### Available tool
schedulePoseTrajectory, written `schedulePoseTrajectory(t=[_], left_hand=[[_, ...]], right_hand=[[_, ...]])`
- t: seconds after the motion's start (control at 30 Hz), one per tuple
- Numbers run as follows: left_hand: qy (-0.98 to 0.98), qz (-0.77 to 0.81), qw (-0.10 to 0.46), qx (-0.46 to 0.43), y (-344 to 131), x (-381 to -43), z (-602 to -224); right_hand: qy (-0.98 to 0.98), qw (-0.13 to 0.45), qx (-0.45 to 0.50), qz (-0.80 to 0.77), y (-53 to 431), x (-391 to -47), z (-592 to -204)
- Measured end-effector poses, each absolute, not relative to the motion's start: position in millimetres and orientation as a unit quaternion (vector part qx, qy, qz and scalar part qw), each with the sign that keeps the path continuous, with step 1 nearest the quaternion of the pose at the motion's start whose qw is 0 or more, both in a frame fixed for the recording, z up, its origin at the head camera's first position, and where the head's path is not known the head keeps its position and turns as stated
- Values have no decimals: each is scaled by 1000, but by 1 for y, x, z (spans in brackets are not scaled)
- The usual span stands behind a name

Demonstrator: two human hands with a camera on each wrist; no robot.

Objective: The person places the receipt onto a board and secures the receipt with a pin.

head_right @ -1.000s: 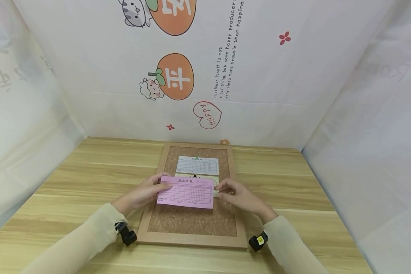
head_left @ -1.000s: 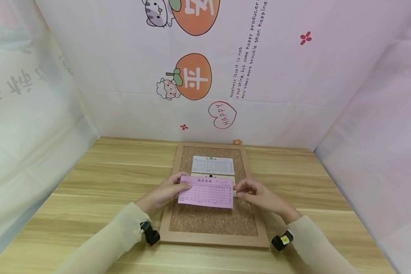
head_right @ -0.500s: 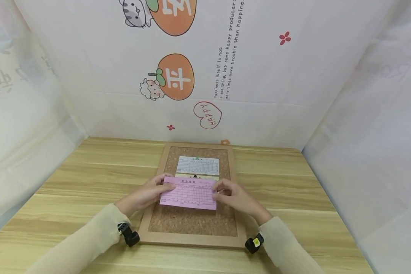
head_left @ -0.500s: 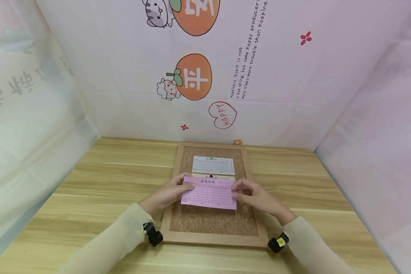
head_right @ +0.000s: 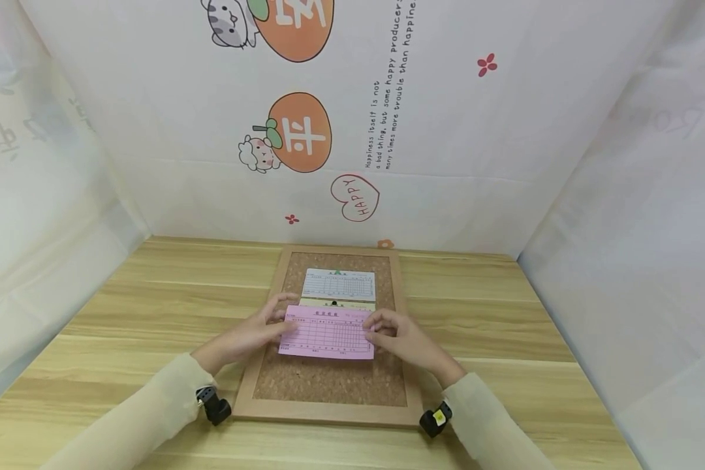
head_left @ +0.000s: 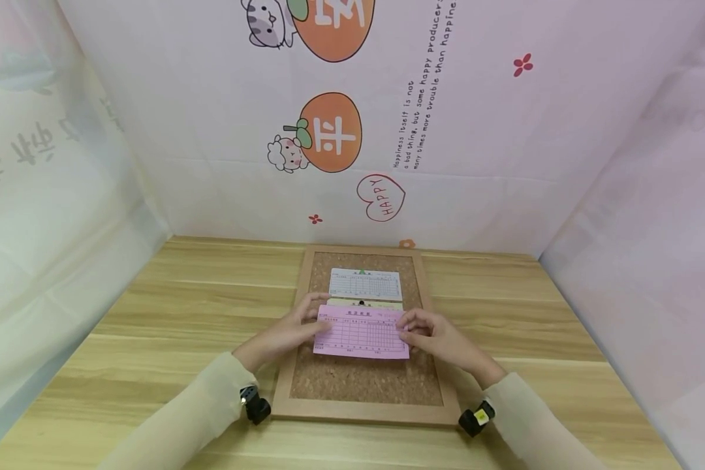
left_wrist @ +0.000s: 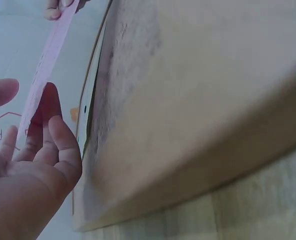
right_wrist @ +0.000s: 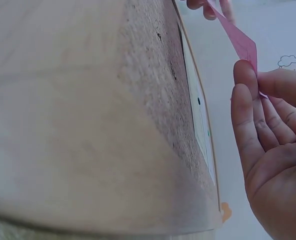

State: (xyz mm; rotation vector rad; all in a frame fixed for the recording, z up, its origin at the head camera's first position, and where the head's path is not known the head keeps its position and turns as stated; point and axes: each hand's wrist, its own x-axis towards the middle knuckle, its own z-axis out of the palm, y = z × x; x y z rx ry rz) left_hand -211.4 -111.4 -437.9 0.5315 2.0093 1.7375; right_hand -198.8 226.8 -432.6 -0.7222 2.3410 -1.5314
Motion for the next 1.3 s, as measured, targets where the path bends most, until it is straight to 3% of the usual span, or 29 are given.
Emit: schedulePoseTrajectory(t=[0.27, 0.53, 1.3], left_hand=[[788, 533, 170, 257, -120, -208, -434], [815, 498, 140, 261, -121, -207, -432], [854, 376, 141, 331, -114, -205, -433]], right_hand=[[811, 130, -241, -517, 227, -195, -432], [822, 140, -247, -493, 226, -192, -433], [842, 185, -273, -427, 233, -188, -433]])
